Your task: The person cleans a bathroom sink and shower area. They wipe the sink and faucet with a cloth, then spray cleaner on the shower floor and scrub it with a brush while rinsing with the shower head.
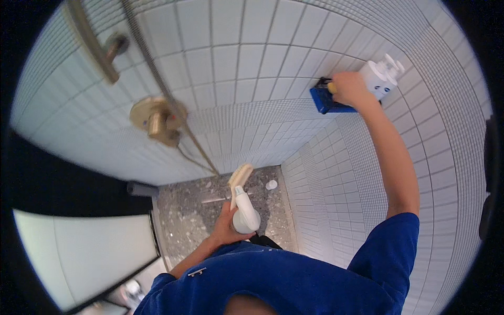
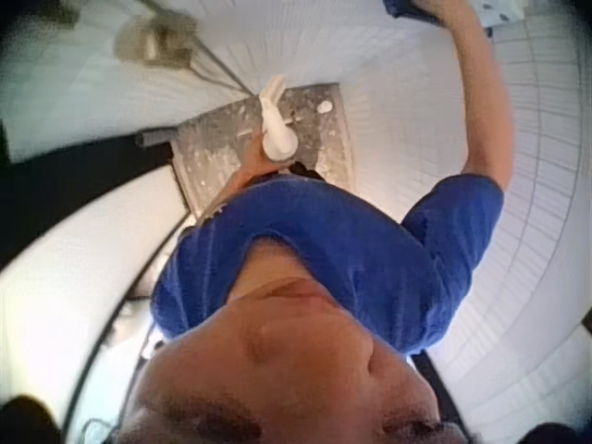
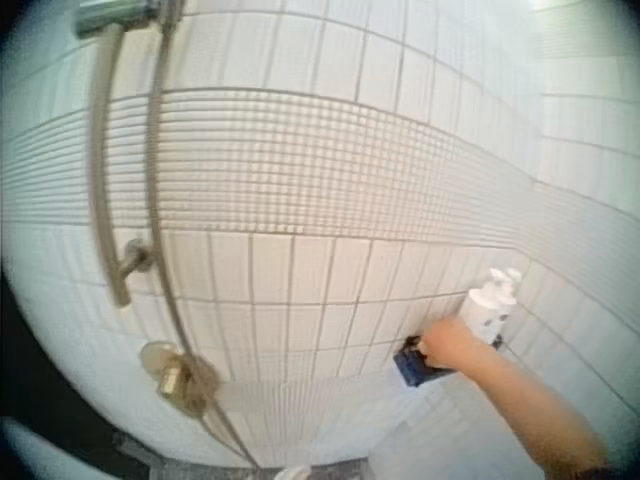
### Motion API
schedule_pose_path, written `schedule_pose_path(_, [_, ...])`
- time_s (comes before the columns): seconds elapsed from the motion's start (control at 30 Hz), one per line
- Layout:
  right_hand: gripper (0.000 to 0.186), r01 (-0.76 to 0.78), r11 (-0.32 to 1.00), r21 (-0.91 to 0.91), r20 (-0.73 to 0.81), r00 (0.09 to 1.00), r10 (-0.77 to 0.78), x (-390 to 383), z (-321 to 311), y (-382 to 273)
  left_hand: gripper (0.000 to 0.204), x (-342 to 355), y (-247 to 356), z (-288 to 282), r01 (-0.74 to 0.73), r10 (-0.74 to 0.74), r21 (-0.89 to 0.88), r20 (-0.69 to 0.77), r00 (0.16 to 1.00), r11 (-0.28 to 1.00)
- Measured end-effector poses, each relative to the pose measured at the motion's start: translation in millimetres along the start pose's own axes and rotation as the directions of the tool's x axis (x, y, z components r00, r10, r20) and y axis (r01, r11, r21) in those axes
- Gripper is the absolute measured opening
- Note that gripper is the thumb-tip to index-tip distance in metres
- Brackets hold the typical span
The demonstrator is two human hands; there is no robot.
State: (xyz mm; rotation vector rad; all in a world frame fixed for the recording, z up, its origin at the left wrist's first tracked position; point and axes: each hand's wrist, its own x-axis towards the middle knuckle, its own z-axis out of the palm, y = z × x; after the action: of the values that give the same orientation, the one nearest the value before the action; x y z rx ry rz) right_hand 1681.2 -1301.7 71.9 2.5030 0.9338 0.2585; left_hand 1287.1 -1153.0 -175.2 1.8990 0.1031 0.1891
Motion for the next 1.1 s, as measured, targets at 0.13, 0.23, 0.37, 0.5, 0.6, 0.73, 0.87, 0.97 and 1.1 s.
schedule_pose_path(0.13, [0.028,-0.003,0.879,0.477,-0.257,0.956,0.143,-37,-5,49,0.085,-53,6,23,0.140,-0.142,-0.029,-0.229,0.963,0.990])
schedule_pose_path(0.23, [0.033,0.083,0.196,0.977,-0.150,0.922,0.358,-83,-7,36,0.097,-94,18,31,0.215,-0.217,-0.058,-0.459,0.861,0.975])
schedule_pose_path(0.37, [0.042,0.143,-0.581,0.801,-0.091,0.989,0.118,-110,29,-25,0.098,-149,6,39,0.504,-0.513,-0.177,-0.532,0.674,0.846])
schedule_pose_path(0.5, [0.048,0.005,-0.772,0.636,-0.148,0.982,-0.116,-121,35,-117,0.076,-196,23,29,0.270,-0.440,-0.348,-0.667,0.602,0.898])
schedule_pose_path(0.6, [0.048,-0.128,-0.783,0.609,-0.131,0.957,-0.258,-138,23,-207,0.076,-261,5,28,0.355,-0.446,-0.320,-0.814,0.371,0.878])
schedule_pose_path(0.73, [0.042,-0.390,-0.502,0.772,-0.004,0.786,-0.618,-182,22,-355,0.081,-353,1,23,0.415,-0.431,-0.342,-0.891,0.143,0.843])
schedule_pose_path(0.87, [0.041,-0.526,-0.132,0.840,0.098,0.387,-0.917,-256,17,-544,0.085,-465,-2,8,0.503,-0.448,-0.417,-0.892,-0.066,0.757])
schedule_pose_path(0.97, [0.043,-0.568,0.065,0.820,0.154,0.109,-0.982,-338,-5,-645,0.087,-547,-12,19,0.527,-0.471,-0.497,-0.860,-0.195,0.690])
schedule_pose_path(1.1, [0.041,-0.428,0.280,0.860,0.284,-0.055,-0.957,-404,5,-776,0.084,-655,-27,0,0.552,-0.343,-0.456,-0.890,-0.302,0.698])
